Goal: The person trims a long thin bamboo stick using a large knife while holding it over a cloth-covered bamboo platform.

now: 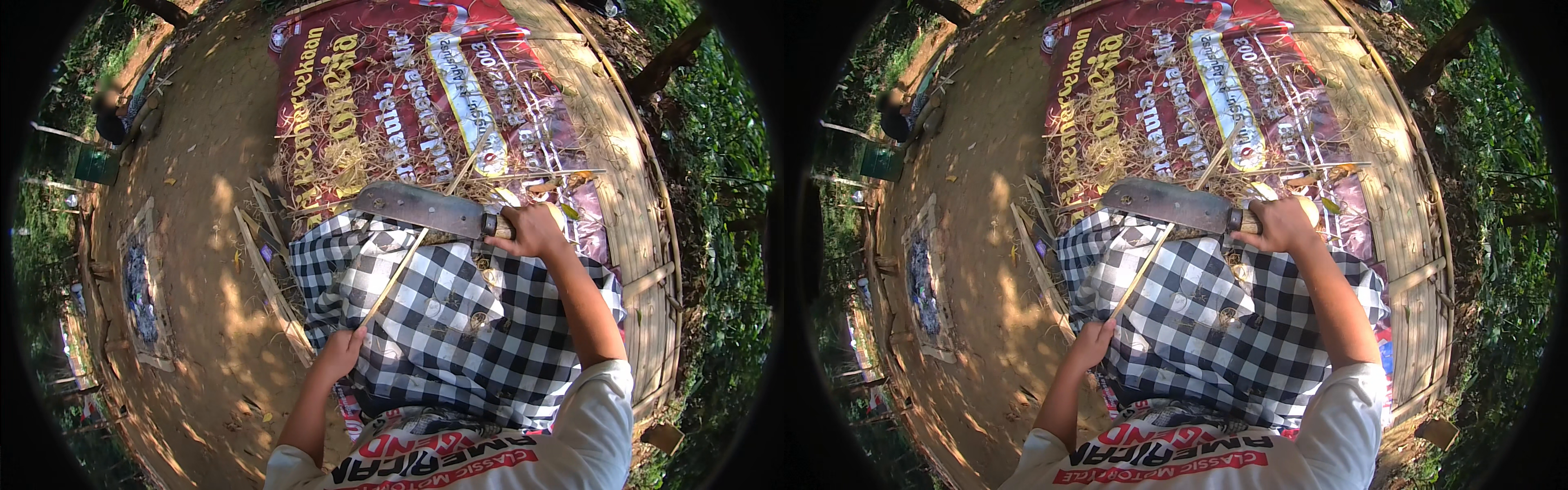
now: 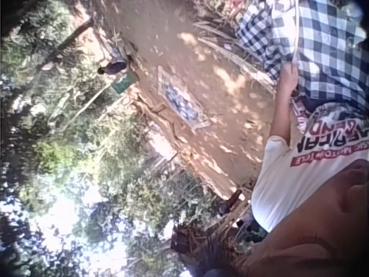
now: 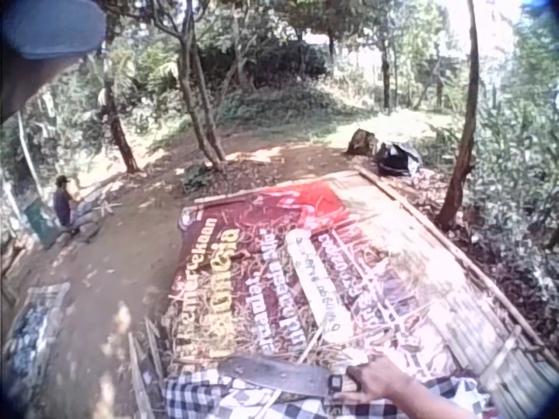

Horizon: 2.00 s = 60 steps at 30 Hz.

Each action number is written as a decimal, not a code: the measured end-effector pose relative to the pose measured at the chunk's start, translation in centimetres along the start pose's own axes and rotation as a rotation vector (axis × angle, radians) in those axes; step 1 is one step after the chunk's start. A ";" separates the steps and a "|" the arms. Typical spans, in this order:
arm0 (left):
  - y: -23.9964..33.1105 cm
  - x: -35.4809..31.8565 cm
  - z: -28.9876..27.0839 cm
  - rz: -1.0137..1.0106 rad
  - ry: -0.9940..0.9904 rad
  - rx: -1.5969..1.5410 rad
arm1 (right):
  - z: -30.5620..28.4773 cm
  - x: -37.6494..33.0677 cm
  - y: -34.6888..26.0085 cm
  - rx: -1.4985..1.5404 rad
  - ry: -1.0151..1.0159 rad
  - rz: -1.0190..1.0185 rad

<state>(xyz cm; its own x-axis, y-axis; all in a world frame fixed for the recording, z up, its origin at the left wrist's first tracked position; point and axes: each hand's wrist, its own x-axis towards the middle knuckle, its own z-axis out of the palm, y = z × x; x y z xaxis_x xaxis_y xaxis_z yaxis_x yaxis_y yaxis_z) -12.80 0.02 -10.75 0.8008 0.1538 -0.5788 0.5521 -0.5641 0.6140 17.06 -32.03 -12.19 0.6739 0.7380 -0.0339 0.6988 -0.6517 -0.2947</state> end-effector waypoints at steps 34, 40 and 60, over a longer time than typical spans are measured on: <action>0.3 0.4 0.3 0.001 0.011 0.002 | -1.1 -0.7 -3.6 0.057 0.019 0.035; -0.1 0.8 0.4 0.068 0.015 0.013 | -1.0 0.1 3.0 -0.141 -0.007 0.227; -1.0 0.5 0.3 -0.009 0.071 -0.021 | -1.2 -3.1 6.0 0.950 0.642 0.958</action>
<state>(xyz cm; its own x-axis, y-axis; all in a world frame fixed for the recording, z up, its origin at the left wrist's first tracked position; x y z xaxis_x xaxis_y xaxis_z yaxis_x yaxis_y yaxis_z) -13.01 0.45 -11.86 0.8097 0.2161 -0.5456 0.5635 -0.5457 0.6202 19.45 -38.46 -12.72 0.9387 -0.2577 -0.2288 -0.3012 -0.2912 -0.9080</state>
